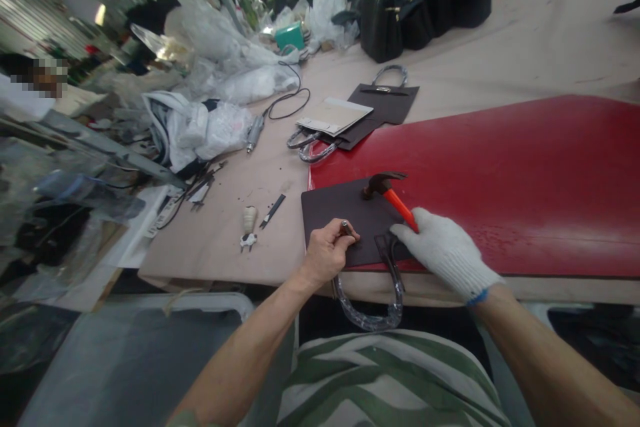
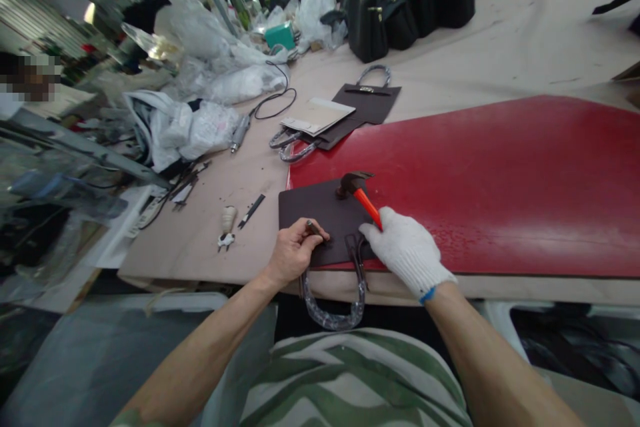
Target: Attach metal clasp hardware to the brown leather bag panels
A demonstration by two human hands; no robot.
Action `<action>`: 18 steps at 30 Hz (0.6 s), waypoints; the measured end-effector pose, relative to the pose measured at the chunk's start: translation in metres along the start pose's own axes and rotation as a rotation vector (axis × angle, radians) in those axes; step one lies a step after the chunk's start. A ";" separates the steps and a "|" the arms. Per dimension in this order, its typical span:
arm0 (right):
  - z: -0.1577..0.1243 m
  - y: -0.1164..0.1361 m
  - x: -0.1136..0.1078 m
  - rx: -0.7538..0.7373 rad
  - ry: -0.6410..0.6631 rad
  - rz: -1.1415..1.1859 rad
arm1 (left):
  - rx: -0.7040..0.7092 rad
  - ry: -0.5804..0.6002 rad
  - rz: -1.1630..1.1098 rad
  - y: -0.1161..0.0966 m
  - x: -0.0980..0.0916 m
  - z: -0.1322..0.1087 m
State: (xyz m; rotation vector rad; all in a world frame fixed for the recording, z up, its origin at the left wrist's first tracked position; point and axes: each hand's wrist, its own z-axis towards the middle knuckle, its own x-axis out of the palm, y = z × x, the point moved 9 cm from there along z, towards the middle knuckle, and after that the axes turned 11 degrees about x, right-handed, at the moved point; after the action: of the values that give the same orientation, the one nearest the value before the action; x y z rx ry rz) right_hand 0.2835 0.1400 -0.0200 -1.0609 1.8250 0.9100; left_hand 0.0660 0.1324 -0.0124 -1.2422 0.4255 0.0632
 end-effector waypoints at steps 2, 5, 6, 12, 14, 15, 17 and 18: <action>0.001 -0.002 -0.002 -0.019 -0.004 0.079 | 0.062 0.017 0.053 -0.006 0.000 0.000; -0.014 0.002 -0.020 -0.116 0.001 0.260 | 0.135 0.035 0.120 -0.013 0.002 -0.002; -0.024 0.004 -0.033 -0.159 -0.019 0.318 | 0.147 0.041 0.138 -0.014 0.003 -0.003; -0.104 0.011 -0.108 -0.324 -0.331 0.399 | 0.189 0.035 0.175 -0.010 0.006 -0.006; -0.111 0.013 -0.102 -0.316 -0.331 0.245 | 0.200 0.023 0.180 -0.009 0.006 -0.007; -0.110 0.014 -0.094 -0.306 -0.297 0.137 | 0.202 0.026 0.182 -0.009 0.007 -0.007; -0.108 0.014 -0.084 -0.286 -0.226 -0.062 | 0.209 0.038 0.189 -0.009 0.008 -0.007; -0.108 0.012 -0.086 -0.270 -0.218 -0.113 | 0.215 0.041 0.195 -0.010 0.008 -0.008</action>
State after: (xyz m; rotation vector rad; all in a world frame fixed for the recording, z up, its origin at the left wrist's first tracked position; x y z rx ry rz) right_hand 0.2677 0.0778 0.1027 -1.1667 1.4775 1.1784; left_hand 0.0737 0.1206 -0.0085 -0.9899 0.5730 0.1541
